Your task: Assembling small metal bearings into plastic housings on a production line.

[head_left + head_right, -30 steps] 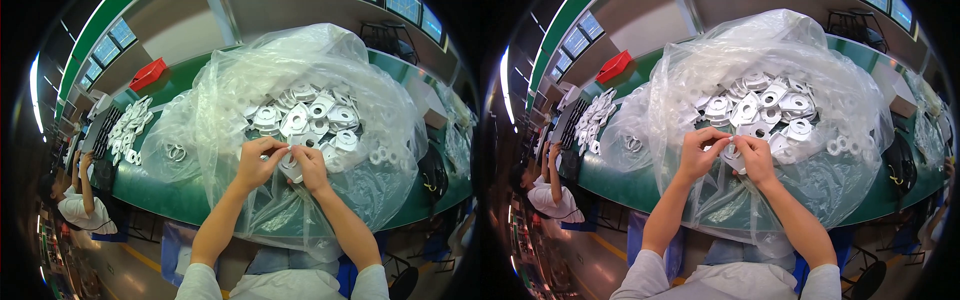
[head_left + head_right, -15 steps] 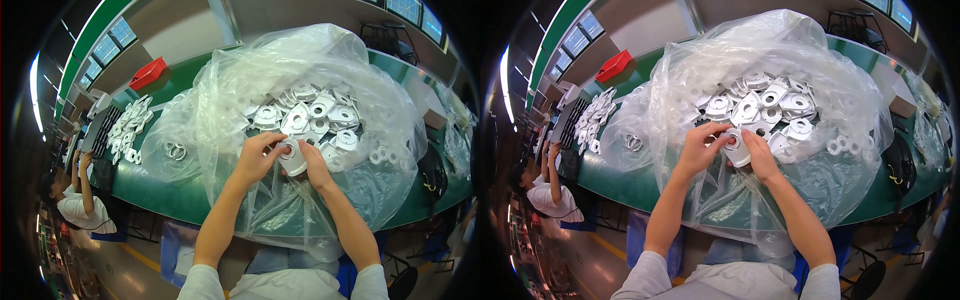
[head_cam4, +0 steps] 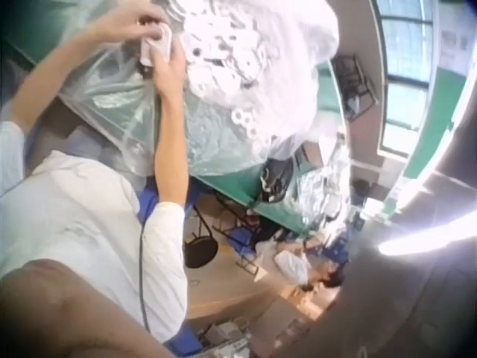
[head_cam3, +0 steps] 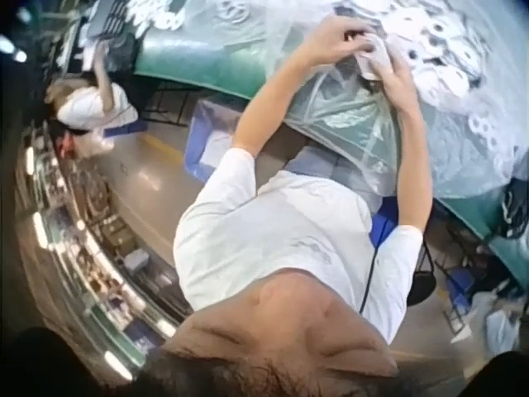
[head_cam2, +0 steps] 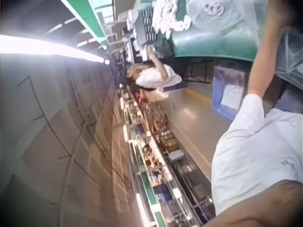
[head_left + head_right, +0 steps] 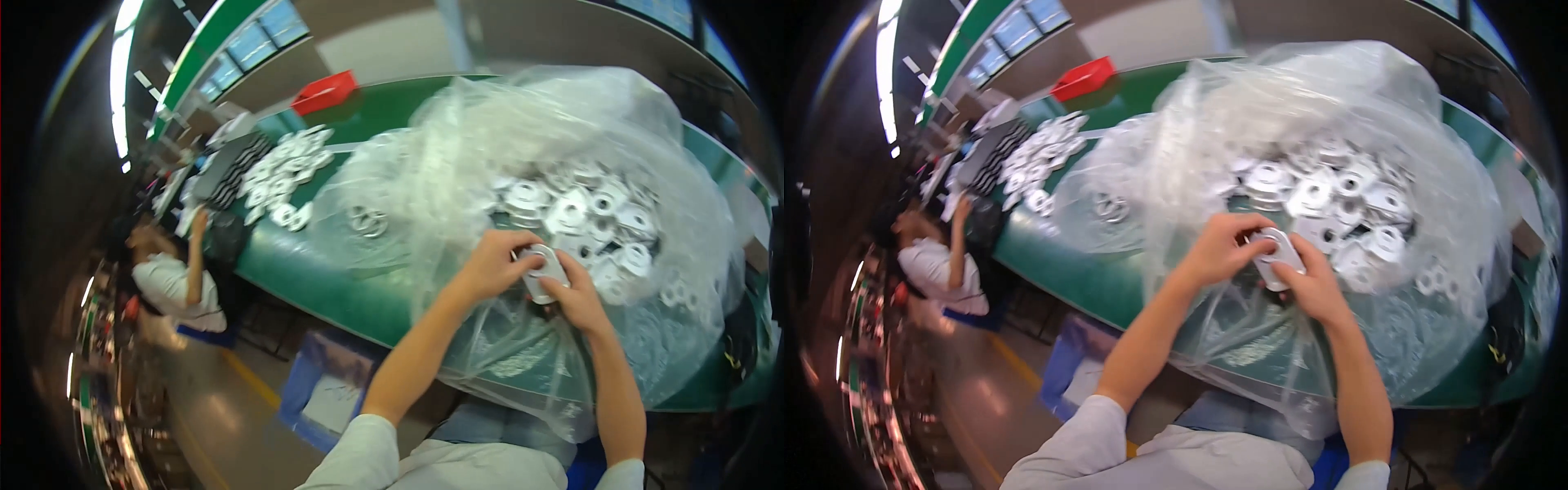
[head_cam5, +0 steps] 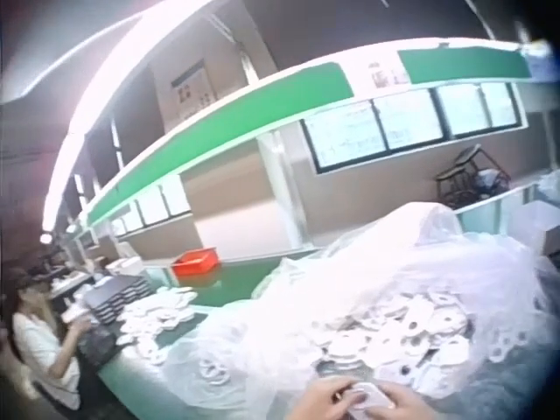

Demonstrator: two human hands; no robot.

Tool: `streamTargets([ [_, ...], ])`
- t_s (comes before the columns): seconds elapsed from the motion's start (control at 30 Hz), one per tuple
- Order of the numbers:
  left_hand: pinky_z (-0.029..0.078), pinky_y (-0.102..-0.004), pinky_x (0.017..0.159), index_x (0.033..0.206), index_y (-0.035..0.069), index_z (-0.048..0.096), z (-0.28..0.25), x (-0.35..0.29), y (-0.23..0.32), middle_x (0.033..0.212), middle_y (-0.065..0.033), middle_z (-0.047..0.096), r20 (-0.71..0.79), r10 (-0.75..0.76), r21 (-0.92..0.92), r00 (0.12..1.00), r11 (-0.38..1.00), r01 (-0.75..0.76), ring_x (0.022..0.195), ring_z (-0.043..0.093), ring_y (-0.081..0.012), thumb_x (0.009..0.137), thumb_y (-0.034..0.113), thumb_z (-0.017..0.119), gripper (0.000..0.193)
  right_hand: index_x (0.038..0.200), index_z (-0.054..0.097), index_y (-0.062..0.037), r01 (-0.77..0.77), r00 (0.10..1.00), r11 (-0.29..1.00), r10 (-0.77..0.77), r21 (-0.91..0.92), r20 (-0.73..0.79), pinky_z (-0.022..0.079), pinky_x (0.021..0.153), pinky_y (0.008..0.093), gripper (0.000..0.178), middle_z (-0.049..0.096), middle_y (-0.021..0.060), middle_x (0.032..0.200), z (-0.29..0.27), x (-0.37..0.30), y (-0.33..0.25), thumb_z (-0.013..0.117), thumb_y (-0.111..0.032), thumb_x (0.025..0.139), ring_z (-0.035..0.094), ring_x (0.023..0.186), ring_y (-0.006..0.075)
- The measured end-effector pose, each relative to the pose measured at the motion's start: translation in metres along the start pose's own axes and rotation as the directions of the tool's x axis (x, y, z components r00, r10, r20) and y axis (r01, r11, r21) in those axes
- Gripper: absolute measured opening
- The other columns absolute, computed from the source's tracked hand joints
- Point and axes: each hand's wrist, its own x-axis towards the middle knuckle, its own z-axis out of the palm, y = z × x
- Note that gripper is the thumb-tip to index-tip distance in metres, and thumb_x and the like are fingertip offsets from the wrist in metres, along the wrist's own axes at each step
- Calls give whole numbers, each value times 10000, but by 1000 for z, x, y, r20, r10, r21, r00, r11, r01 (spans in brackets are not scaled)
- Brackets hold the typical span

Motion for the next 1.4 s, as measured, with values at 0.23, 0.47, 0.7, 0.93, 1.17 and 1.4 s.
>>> streamTargets([
  [0.23,488,-239,711,1028,-39,655,-110,-146,0,868,-58,668,-520,-463,-230,718,885,405,778,616,-111,827,65,640,227,1122,532,-10,-30,989,998,23,48,144,523,627,254,260,610,136,1063,-8,6,14,480,-183,935,628,901,187],
  [0.47,425,-227,389,1107,-72,579,-251,-219,-95,807,-118,626,-699,-586,-321,410,770,552,554,575,-132,863,190,637,363,1019,594,-20,-44,990,999,48,-33,131,513,625,266,193,632,72,987,-6,6,15,541,-172,911,609,858,132],
  [0.7,515,-288,635,1058,-14,606,-153,-89,-24,1044,-130,613,-604,-44,372,795,868,330,771,621,-194,810,28,614,252,1092,576,-34,-46,983,975,83,-218,165,501,663,262,235,642,65,984,-4,7,19,551,-168,901,614,872,136],
  [0.93,474,-413,853,1127,49,599,1,38,-31,1135,-188,576,-74,166,624,983,777,-84,1020,555,-342,791,161,661,360,1476,47,-117,57,998,946,-51,-319,26,496,757,309,575,684,126,929,-29,-57,-47,329,-267,998,648,807,199],
  [1.17,397,-439,927,897,9,592,28,58,-52,1220,-262,487,-151,-75,587,986,796,150,1122,465,-418,709,247,747,340,1109,571,20,277,441,851,-525,-445,-728,462,619,230,400,657,106,852,-218,-148,-77,384,-308,973,632,700,152],
  [1.4,472,-286,619,754,1,558,22,46,-62,1009,-140,558,-250,90,415,964,910,23,704,557,-206,667,85,766,240,902,659,3,-526,459,481,-534,-701,-710,503,678,347,256,653,166,795,-295,-154,-24,668,-184,726,649,728,282],
])
